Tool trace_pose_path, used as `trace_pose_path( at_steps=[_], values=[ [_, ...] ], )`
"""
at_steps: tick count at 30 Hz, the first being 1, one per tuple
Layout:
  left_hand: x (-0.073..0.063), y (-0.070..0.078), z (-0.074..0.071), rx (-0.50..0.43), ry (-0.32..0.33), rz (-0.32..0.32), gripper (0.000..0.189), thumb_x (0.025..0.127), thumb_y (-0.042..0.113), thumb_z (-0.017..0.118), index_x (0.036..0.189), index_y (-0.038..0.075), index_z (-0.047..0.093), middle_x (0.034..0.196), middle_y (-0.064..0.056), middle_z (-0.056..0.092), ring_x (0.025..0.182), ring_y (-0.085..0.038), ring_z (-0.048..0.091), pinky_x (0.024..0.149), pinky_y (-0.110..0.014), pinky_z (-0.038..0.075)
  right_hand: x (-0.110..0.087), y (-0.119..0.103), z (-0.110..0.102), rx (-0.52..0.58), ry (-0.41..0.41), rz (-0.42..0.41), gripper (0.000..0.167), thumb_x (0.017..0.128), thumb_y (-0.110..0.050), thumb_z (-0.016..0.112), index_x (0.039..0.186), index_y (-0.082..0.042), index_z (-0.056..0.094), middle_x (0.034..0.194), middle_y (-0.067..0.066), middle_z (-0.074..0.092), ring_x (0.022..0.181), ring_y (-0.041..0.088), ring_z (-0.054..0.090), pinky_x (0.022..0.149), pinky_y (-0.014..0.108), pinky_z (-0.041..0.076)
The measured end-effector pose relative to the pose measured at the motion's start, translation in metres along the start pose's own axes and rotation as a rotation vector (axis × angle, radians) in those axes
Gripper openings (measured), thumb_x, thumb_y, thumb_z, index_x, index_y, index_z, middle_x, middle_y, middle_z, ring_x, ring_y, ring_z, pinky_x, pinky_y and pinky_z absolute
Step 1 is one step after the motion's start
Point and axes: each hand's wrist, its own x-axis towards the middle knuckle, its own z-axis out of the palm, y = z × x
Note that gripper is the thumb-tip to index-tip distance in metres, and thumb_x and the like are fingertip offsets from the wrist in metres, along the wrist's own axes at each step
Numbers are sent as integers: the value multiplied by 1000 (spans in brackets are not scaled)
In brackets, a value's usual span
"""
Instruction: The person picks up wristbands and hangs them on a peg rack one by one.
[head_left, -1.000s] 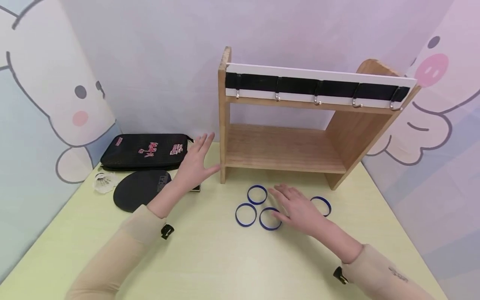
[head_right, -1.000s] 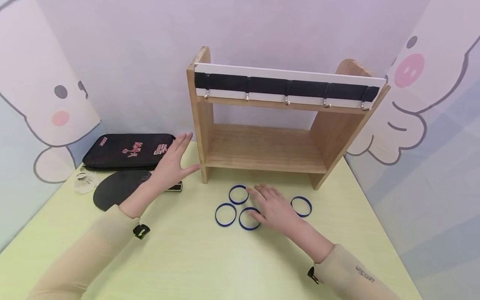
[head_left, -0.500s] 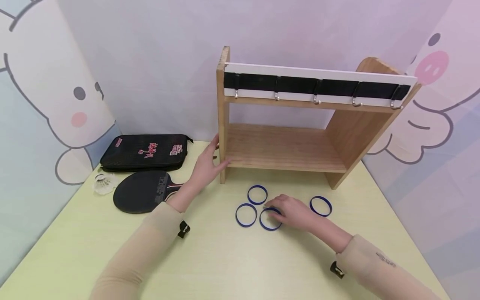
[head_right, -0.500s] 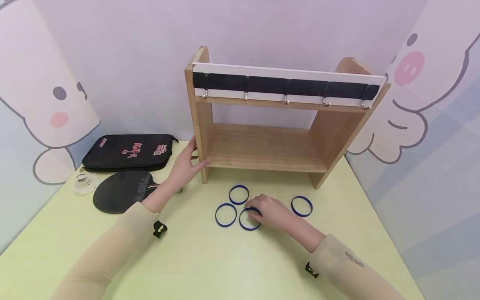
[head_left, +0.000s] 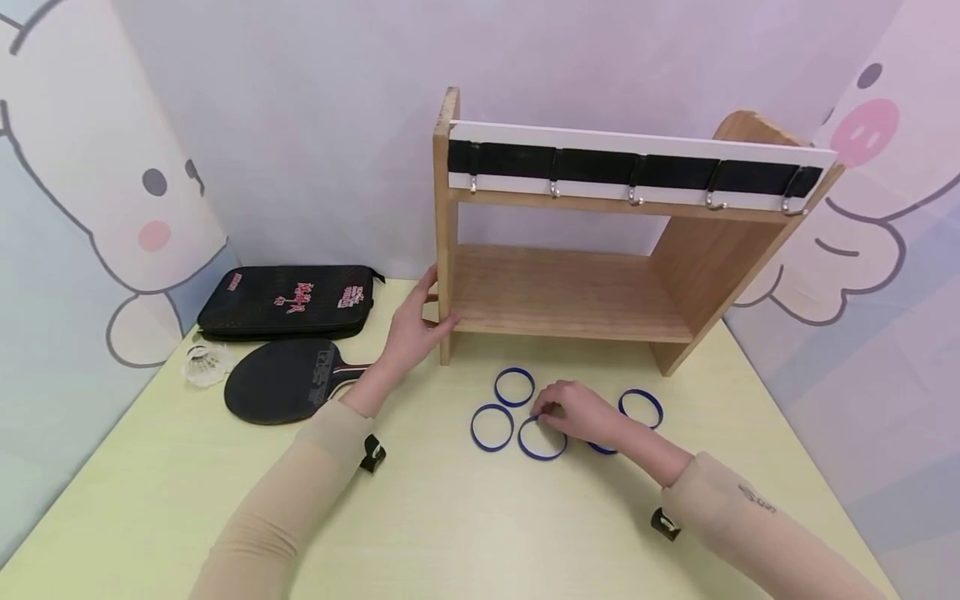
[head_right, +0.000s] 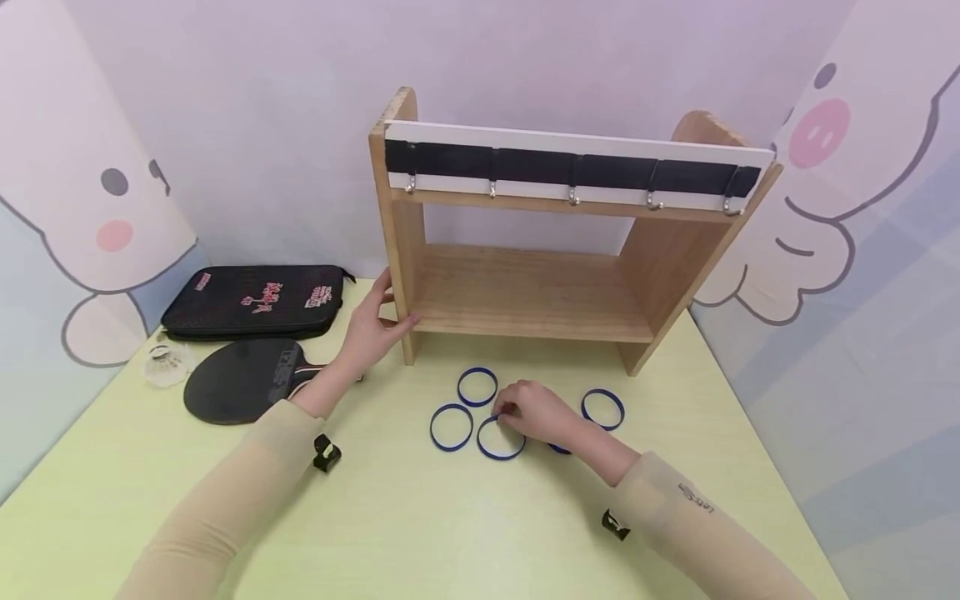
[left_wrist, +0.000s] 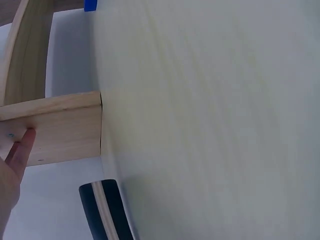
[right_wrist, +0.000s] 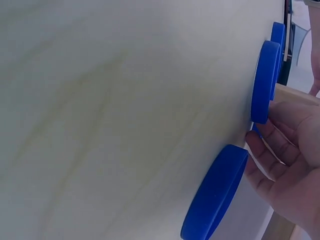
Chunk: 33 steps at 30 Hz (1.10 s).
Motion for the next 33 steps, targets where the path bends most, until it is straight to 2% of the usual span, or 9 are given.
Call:
trace_pose_path(
  at_steps=[5,13,25,33],
  values=[
    [0,-2,1,14,11,-3,82,84,24,71,150,32,22,147,-3,39,108,-25,60,66,-27,59,-2,0,-5,72,-15,33,9,82,-8,72,89,-14,71,86,-7,67,79,5,60,69,18,53],
    [-1,0,2,27,-2,-25,80,87,23,67,151,29,20,147,-5,37,111,-28,58,69,-33,60,-8,-1,-17,194,-11,107,8,85,-9,69,88,-17,70,87,-3,68,79,5,59,69,20,54],
    [-2,3,3,5,-9,-76,79,87,23,67,150,32,20,147,-5,37,113,-29,56,71,-36,59,-9,-13,-36,183,35,121,4,85,-13,69,89,-15,70,84,-11,64,76,6,56,66,21,53],
    [-2,4,1,4,-8,-94,79,86,23,69,149,31,22,143,-8,42,110,-28,58,70,-37,60,-5,-25,-53,253,120,119,5,86,-14,69,90,-10,70,85,-9,67,77,10,58,65,25,54]
  ],
)
